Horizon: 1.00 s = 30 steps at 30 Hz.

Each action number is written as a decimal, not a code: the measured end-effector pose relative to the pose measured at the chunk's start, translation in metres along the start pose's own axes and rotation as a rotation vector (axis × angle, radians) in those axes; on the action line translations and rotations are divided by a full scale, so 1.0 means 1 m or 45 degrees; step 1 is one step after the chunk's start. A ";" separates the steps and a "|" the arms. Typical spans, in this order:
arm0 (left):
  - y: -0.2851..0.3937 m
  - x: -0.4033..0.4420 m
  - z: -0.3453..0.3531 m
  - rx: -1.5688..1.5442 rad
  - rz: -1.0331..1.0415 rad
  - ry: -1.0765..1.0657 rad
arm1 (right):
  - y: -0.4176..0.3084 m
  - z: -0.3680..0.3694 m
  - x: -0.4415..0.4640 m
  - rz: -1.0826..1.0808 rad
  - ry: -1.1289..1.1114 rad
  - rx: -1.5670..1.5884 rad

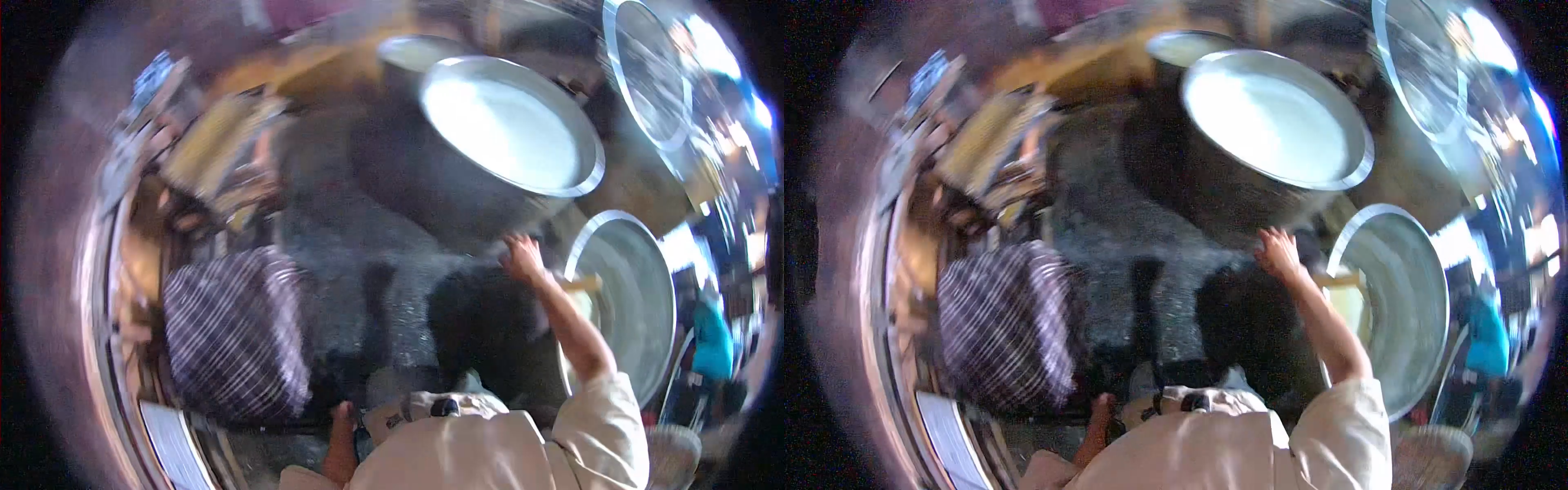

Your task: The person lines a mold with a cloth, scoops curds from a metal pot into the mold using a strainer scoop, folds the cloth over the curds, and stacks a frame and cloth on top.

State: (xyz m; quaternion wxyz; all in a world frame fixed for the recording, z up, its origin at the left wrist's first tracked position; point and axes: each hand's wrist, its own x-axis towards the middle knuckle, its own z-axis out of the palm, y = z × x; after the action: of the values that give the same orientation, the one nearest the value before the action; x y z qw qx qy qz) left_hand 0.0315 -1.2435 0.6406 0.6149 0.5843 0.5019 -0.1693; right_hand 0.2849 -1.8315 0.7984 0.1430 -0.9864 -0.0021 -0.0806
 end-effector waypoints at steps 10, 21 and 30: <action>0.034 -0.186 0.239 0.263 0.506 -0.574 | 0.136 -0.098 -0.128 0.110 -0.791 -0.329; 0.036 -0.196 0.232 0.765 0.546 -0.475 | 0.055 -0.060 -0.243 0.064 0.022 1.008; 0.106 -0.136 0.192 0.658 0.783 -0.686 | -0.012 -0.052 -0.178 0.363 -0.081 1.325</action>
State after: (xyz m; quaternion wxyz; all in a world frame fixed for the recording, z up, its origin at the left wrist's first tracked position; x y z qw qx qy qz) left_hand 0.1363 -1.4383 0.7741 0.5793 0.7745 0.0703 -0.2441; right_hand 0.1003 -1.8313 0.8224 0.6220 -0.7778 0.0879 -0.0187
